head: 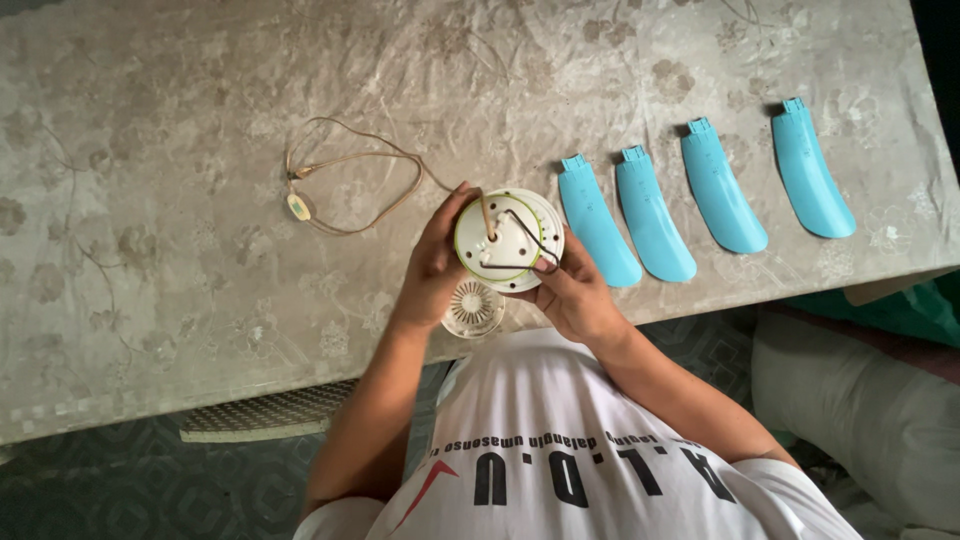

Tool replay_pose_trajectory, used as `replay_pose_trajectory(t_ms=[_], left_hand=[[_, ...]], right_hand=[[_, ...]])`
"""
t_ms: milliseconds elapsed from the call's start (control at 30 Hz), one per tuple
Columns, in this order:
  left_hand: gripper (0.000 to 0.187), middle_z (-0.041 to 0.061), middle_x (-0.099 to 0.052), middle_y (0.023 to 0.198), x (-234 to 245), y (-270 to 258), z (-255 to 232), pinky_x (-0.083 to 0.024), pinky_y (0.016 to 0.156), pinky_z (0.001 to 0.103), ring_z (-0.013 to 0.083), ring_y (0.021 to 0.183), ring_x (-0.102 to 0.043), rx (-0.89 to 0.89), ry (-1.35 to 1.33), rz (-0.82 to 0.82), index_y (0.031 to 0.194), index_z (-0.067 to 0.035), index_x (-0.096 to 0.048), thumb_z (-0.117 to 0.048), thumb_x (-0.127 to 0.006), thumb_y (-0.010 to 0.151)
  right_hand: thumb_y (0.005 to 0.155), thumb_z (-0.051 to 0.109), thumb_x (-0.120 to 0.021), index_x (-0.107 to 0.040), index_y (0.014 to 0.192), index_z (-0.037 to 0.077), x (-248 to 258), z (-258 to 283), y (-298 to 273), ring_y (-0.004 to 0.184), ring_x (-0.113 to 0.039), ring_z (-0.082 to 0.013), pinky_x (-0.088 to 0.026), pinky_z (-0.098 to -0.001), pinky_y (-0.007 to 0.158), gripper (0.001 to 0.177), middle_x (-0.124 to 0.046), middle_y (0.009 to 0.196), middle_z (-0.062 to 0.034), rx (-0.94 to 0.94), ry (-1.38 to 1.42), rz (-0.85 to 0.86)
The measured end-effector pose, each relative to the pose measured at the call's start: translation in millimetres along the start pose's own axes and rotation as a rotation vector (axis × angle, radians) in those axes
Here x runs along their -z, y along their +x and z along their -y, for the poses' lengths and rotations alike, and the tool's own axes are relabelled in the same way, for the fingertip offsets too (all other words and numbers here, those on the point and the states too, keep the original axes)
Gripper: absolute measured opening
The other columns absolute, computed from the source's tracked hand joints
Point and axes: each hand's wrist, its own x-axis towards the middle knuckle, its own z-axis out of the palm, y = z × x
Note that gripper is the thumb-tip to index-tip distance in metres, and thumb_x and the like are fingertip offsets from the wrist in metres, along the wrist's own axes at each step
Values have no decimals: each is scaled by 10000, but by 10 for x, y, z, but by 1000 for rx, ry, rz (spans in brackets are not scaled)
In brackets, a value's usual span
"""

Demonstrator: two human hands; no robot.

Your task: The person disassembles a small electric fan by removing each blade one at a time and placing them on the table. They then detach the front grille and separate the motor housing from the base, leaving the components laid out on the table.

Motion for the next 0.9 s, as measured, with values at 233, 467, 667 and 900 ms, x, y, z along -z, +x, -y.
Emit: replay_pose_trajectory(t_ms=[233, 467, 667, 900], left_hand=[[431, 139, -625, 1273, 275, -104, 842, -533, 950, 426, 275, 1112, -626, 297, -755, -363, 1413, -52, -539, -385, -600, 1146], [361, 93, -684, 1135, 298, -180, 671, -541, 865, 359, 199, 996, -646, 213, -434, -489, 1276, -22, -624, -311, -661, 1062], [303, 53, -734, 1016, 217, -21, 661, -549, 792, 301, 133, 897, -664, 145, -118, -493, 1159, 4, -696, -247, -713, 990], [345, 38, -709, 1000, 164, 2, 682, -519, 784, 272, 104, 881, -621, 84, 36, -521, 1172, 22, -697, -276, -725, 1001]], right_hand=[[992, 30, -625, -253, 1561, 34, -28, -186, 3, 1306, -555, -253, -521, -465, 1073, 680, -520, 1426, -138, 113, -380, -16], [1051, 250, -565, -340, 1522, -35, -41, -103, 22, 1135, -627, -173, -601, -322, 885, 595, -579, 1335, -133, 33, -664, -16], [1067, 356, -517, -511, 1401, -26, 75, -145, 109, 989, -670, -142, -623, -319, 823, 508, -667, 1139, -95, -15, -667, -184], [1101, 321, -546, -574, 1289, -54, 201, -227, 165, 965, -701, -160, -671, -364, 833, 420, -662, 1083, -90, -56, -420, -206]])
